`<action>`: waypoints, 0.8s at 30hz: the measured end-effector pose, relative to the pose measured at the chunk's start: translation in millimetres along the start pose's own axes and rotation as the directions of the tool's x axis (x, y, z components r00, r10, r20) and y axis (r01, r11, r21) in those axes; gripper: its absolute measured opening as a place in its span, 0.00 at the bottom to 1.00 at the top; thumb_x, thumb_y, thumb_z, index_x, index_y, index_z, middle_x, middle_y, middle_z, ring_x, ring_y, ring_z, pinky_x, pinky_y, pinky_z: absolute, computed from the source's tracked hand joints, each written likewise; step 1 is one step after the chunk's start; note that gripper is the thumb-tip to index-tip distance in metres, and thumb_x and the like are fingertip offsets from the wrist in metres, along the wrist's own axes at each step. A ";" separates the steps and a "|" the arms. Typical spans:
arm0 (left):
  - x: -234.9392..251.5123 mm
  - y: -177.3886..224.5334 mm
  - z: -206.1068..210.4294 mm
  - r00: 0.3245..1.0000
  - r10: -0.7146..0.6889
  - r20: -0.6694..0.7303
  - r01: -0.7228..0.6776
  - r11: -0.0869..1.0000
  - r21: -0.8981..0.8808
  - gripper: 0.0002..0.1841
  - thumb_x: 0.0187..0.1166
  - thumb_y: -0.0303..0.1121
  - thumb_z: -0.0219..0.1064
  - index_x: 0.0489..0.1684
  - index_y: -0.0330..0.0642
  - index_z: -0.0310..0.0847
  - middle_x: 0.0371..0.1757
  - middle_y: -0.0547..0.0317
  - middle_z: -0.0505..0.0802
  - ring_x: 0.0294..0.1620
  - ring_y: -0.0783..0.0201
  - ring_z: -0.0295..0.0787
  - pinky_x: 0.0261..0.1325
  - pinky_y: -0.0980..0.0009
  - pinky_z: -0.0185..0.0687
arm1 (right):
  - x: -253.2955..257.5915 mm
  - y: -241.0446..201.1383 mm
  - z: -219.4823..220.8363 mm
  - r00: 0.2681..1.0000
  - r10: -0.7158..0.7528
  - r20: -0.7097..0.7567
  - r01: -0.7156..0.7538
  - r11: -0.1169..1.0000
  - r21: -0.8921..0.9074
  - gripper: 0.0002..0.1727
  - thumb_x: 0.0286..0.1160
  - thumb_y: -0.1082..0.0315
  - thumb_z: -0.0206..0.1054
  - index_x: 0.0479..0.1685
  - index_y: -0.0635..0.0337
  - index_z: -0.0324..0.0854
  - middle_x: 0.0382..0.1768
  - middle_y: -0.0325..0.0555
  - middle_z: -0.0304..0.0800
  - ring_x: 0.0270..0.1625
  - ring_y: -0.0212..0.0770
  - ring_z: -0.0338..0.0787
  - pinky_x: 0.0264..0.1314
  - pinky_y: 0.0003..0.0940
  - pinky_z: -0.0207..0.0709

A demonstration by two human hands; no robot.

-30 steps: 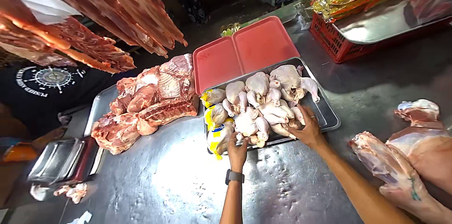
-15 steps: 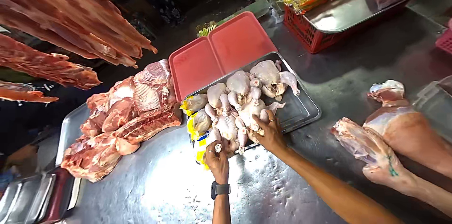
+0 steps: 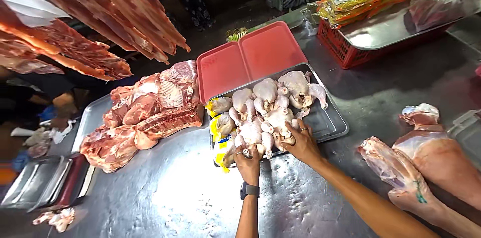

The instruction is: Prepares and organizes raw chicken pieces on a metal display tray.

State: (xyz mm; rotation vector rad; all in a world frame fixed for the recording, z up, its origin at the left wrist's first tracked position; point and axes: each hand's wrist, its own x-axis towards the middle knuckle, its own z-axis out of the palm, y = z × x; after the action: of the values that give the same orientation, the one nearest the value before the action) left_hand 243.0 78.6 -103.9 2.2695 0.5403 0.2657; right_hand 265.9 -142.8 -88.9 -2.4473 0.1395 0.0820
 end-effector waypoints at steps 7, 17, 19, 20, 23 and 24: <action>-1.8 -1.4 0.3 1.000 -0.009 0.016 0.009 0.999 0.032 0.30 0.65 0.39 0.81 0.67 0.37 0.81 0.63 0.38 0.86 0.59 0.47 0.87 0.62 0.49 0.85 | 47.9 -75.3 -26.1 0.890 -0.452 -0.052 0.455 0.887 0.073 0.16 0.84 0.57 0.60 0.54 0.47 0.94 0.56 0.38 0.96 0.67 0.44 0.88 0.73 0.48 0.77; -108.0 -63.1 -28.1 0.996 -0.089 0.010 0.089 0.971 -0.222 0.30 0.72 0.31 0.74 0.76 0.33 0.74 0.71 0.40 0.84 0.63 0.56 0.89 0.59 0.60 0.91 | 134.3 -159.2 22.0 0.832 0.041 0.553 0.219 0.892 -0.395 0.14 0.76 0.68 0.66 0.52 0.71 0.85 0.61 0.66 0.88 0.66 0.65 0.87 0.61 0.67 0.81; -141.3 -86.6 -39.9 0.989 -0.142 0.033 0.146 0.962 -0.232 0.28 0.72 0.29 0.73 0.74 0.33 0.76 0.69 0.41 0.85 0.60 0.58 0.91 0.57 0.62 0.93 | 136.5 -157.2 34.4 0.844 0.086 0.529 0.163 0.899 -0.406 0.15 0.76 0.66 0.67 0.50 0.71 0.86 0.59 0.67 0.88 0.64 0.66 0.88 0.59 0.68 0.80; -155.7 -96.3 -45.9 0.986 -0.161 0.041 0.166 0.959 -0.231 0.28 0.72 0.29 0.73 0.74 0.32 0.77 0.69 0.41 0.85 0.59 0.59 0.91 0.56 0.63 0.92 | 137.7 -156.5 38.1 0.855 0.107 0.508 0.134 0.900 -0.414 0.15 0.75 0.65 0.68 0.50 0.71 0.86 0.58 0.67 0.89 0.63 0.66 0.89 0.58 0.68 0.81; -188.3 -116.8 -63.2 0.977 -0.205 0.063 0.214 0.953 -0.217 0.27 0.72 0.26 0.72 0.73 0.32 0.77 0.65 0.42 0.88 0.52 0.62 0.93 0.51 0.65 0.93 | 140.7 -154.7 42.8 0.883 0.141 0.447 0.078 0.896 -0.436 0.16 0.73 0.62 0.70 0.47 0.69 0.87 0.55 0.66 0.90 0.59 0.67 0.90 0.53 0.70 0.81; -193.7 -121.6 -66.9 0.975 -0.212 0.072 0.222 0.951 -0.213 0.27 0.72 0.26 0.72 0.73 0.33 0.77 0.63 0.43 0.89 0.51 0.63 0.93 0.50 0.66 0.93 | 141.2 -153.3 42.6 0.892 0.136 0.431 0.074 0.897 -0.435 0.16 0.73 0.61 0.70 0.45 0.68 0.87 0.54 0.66 0.90 0.58 0.67 0.90 0.51 0.71 0.81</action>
State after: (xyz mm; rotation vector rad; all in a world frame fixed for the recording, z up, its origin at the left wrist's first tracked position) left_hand 11.3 107.2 -151.9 1.9779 0.6941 0.1515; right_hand 423.8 -9.3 -38.4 -2.7971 -0.0562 0.7751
